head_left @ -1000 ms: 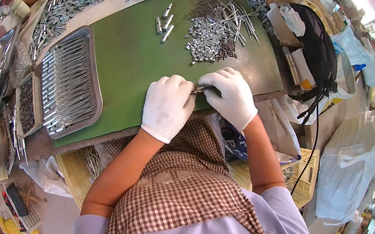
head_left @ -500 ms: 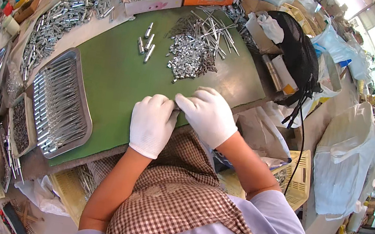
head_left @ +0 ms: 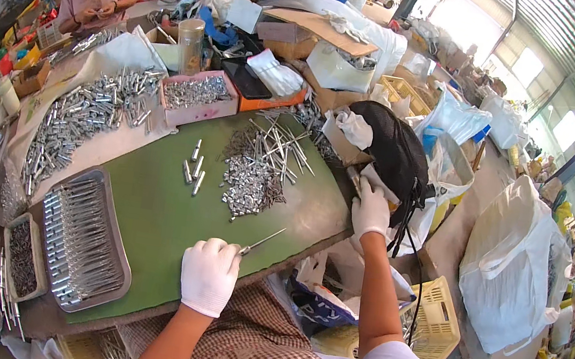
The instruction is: Assembling small metal rods into cylindrical housings and organizing them on a metal tray.
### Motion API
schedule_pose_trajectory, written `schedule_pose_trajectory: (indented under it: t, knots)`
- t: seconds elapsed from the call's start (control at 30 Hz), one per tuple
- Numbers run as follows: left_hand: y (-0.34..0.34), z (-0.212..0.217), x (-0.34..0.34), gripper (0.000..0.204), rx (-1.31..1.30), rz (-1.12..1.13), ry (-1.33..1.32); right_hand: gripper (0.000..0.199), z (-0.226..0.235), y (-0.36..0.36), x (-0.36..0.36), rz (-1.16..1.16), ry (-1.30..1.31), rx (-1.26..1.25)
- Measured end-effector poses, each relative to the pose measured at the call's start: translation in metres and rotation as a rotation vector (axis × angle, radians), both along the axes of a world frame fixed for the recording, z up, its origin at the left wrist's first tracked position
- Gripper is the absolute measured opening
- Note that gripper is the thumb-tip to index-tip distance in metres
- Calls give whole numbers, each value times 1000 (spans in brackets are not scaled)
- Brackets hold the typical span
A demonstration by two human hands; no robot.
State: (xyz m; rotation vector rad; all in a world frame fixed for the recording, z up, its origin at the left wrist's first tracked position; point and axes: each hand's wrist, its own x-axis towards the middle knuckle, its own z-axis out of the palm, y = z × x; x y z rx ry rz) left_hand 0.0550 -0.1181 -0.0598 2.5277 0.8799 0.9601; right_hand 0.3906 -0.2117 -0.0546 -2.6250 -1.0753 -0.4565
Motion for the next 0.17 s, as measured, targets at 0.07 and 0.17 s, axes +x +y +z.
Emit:
schedule_pose_trajectory:
  t: [0.07,0.17]
  knots:
    - [0,-2,1,7,-3,5,9,58,0,3,-2,70,200,155]
    - [2,-2,0,11,15,29,57,65,-1,-4,-46,368,256,255]
